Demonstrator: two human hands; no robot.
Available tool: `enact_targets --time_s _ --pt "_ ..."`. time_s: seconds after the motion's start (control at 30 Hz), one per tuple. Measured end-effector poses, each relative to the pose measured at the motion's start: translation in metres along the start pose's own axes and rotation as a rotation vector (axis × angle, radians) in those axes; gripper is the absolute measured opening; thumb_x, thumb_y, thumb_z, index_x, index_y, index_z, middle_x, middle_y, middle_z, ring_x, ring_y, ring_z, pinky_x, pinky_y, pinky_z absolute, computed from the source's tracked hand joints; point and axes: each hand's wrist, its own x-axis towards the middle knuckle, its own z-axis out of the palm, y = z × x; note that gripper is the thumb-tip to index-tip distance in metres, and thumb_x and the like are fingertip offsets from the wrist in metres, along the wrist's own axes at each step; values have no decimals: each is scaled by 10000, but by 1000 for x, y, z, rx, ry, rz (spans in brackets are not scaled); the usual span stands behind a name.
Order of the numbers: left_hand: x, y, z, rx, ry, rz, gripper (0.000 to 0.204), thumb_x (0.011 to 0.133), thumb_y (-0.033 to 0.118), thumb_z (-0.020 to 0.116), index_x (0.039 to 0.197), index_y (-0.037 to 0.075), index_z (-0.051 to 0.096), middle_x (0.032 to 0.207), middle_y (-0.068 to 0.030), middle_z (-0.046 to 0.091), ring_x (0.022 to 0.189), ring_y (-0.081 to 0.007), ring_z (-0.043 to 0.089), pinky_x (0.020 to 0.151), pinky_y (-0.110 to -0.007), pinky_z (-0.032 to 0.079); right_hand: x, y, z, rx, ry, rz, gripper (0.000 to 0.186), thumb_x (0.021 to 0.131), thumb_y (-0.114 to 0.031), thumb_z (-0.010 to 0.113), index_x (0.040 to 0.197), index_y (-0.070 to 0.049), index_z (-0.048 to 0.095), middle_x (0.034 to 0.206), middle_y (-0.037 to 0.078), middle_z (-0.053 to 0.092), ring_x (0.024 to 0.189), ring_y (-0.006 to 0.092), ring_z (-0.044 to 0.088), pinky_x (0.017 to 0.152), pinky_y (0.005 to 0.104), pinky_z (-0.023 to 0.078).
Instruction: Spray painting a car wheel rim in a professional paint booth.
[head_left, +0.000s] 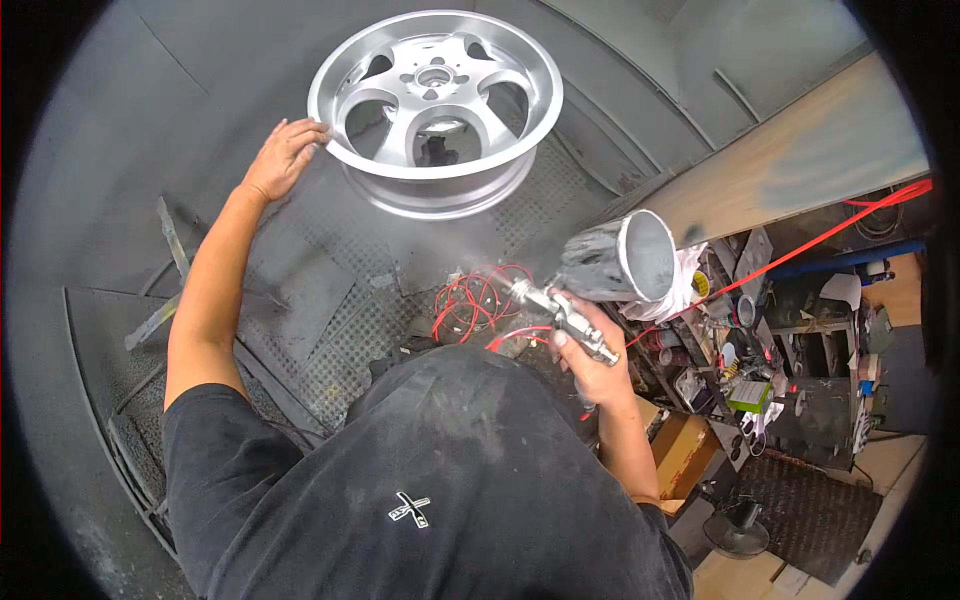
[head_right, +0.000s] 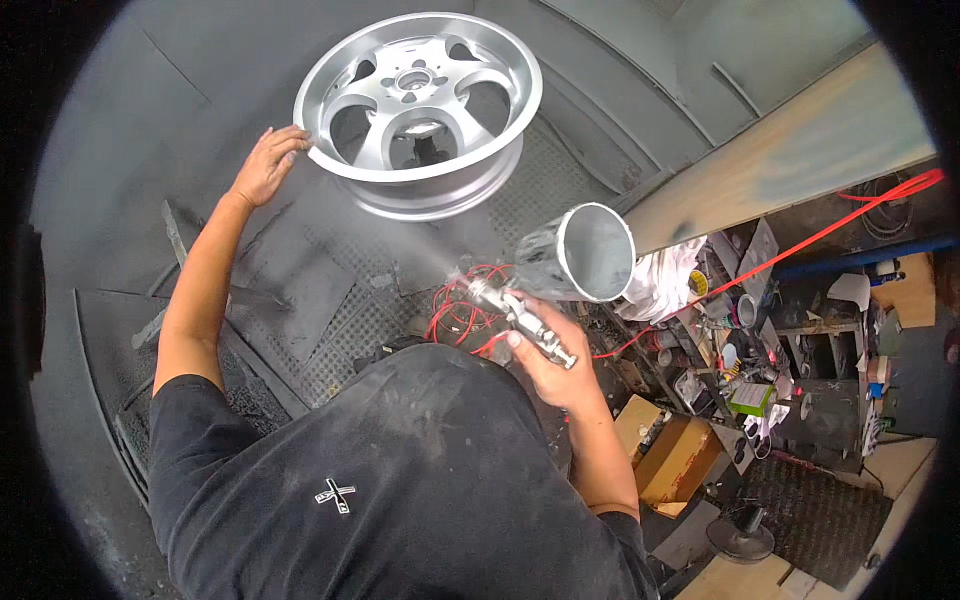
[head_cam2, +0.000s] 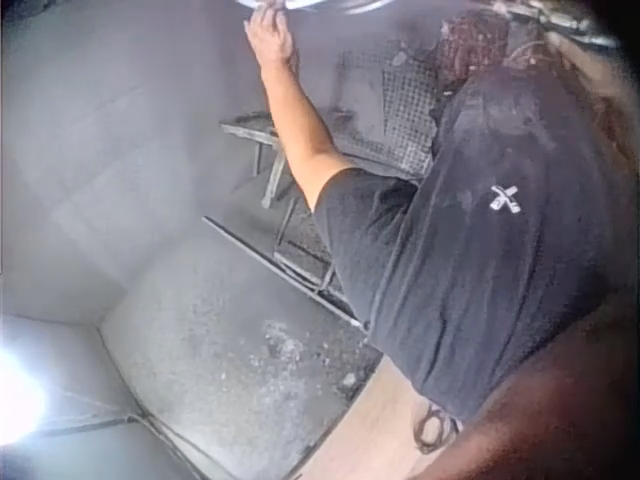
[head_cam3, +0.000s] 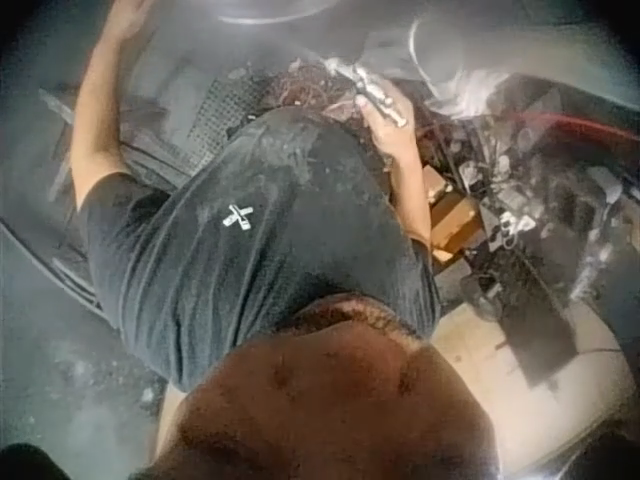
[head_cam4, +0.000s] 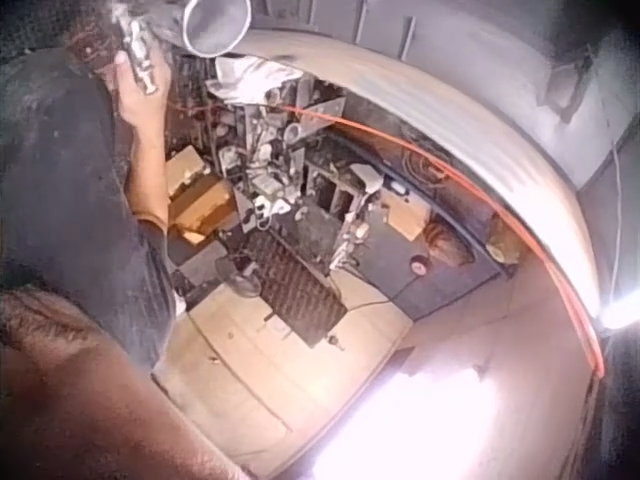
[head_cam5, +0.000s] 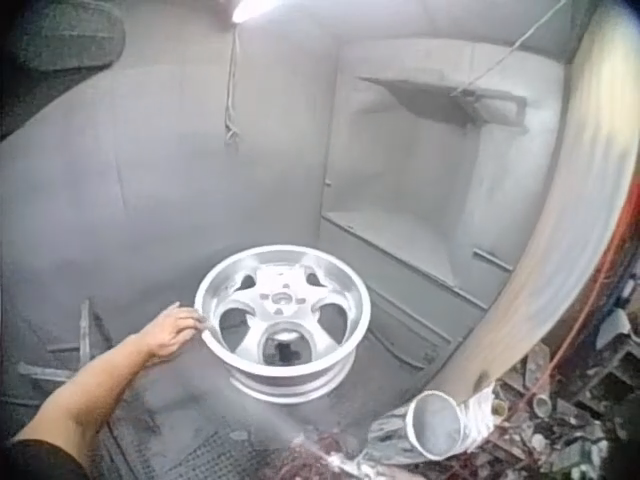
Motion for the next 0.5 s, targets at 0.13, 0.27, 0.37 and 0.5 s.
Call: enact_targets --time_s 0.13,0.27,0.37,0.5 --pt "13 38 -3 146 182 -104 305 930 208 463 1140 71 636 1257 -99 580 1246 -286 478 1107 -492 290 12 2 -20 -208 358 -147 415 865 -112 659 1253 10 577 1127 115 644 987 148 581 887 296 451" --pt "5 123 4 -77 184 60 376 852 186 577 1205 61 608 1228 -147 577 1177 -319 502 1062 -461 335 31 7 -40 -193 534 -228 392 908 -76 618 1278 25 539 884 11 606 727 62 530 643 213 439" --pt "-7 166 12 -122 127 48 433 885 269 581 1288 112 555 1286 -139 538 1264 -317 451 1136 -521 233 38 24 -36 -107 508 -199 400 907 -93 629 1287 -6 539 794 -32 563 631 38 481 553 199 399" --pt "-13 155 25 -59 115 -30 443 899 327 562 1294 126 552 1288 -116 536 1258 -311 457 1127 -536 239 27 26 -4 0 223 -62 444 892 -143 652 1299 -17 530 754 -11 584 587 43 508 507 191 412"
